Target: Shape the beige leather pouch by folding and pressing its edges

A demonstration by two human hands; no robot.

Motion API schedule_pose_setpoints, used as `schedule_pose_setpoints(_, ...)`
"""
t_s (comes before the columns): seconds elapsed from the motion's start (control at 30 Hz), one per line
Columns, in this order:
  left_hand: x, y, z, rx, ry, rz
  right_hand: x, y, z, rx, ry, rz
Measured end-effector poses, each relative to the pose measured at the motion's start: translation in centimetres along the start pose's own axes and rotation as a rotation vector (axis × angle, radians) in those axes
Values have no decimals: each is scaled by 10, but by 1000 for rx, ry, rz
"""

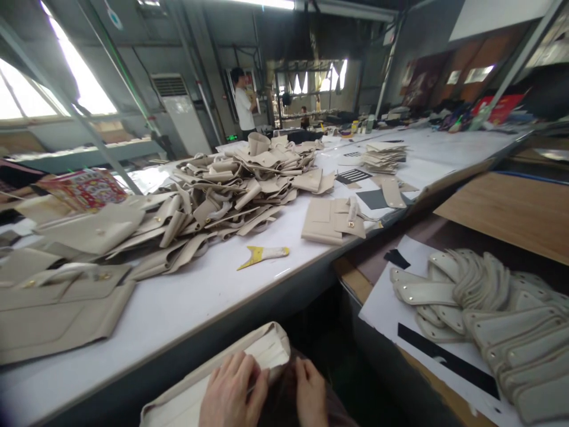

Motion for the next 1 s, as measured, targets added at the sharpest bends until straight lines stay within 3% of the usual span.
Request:
schedule_pose_setpoints(0.07, 2, 1, 0, 27, -7, 27, 12, -3, 31, 291, -21, 64)
schedule_pose_setpoints(0.13, 4, 2, 0, 46, -28, 70, 22, -26, 78, 797, -90, 108)
schedule_pose_setpoints(0.2, 5, 2, -1, 54, -54, 108, 26, -55, 110, 1237, -221, 65)
schedule_pose_setpoints(0.27, 7, 3, -1, 69, -51, 105, 22, -66, 123, 1405, -367, -28)
schedule_pose_setpoints(0.43, 14, -1, -2, 26, -49, 22, 4, -72, 121, 1462, -541, -61)
schedule_pose_setpoints(0.57, 21, -13, 11, 28, -116, -73, 0, -75, 118, 1435, -567, -86)
schedule_pose_setpoints(0.8, 26, -30, 38, 48, -93, -101, -17, -91, 122, 1438, -567, -176)
schedule_pose_setpoints(1.0, 35, -38, 49, 61, -38, -91, -32, -106, 123, 1417, -515, -211)
Point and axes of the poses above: each hand's wrist, its own y-axis towards the middle knuckle, its own x-axis out of the back of the hand, z = x × y, the point moved 8 cm from there along y, towards the middle knuckle, and after that the axes turned 14 degrees about -z, right-handed, at the moved point
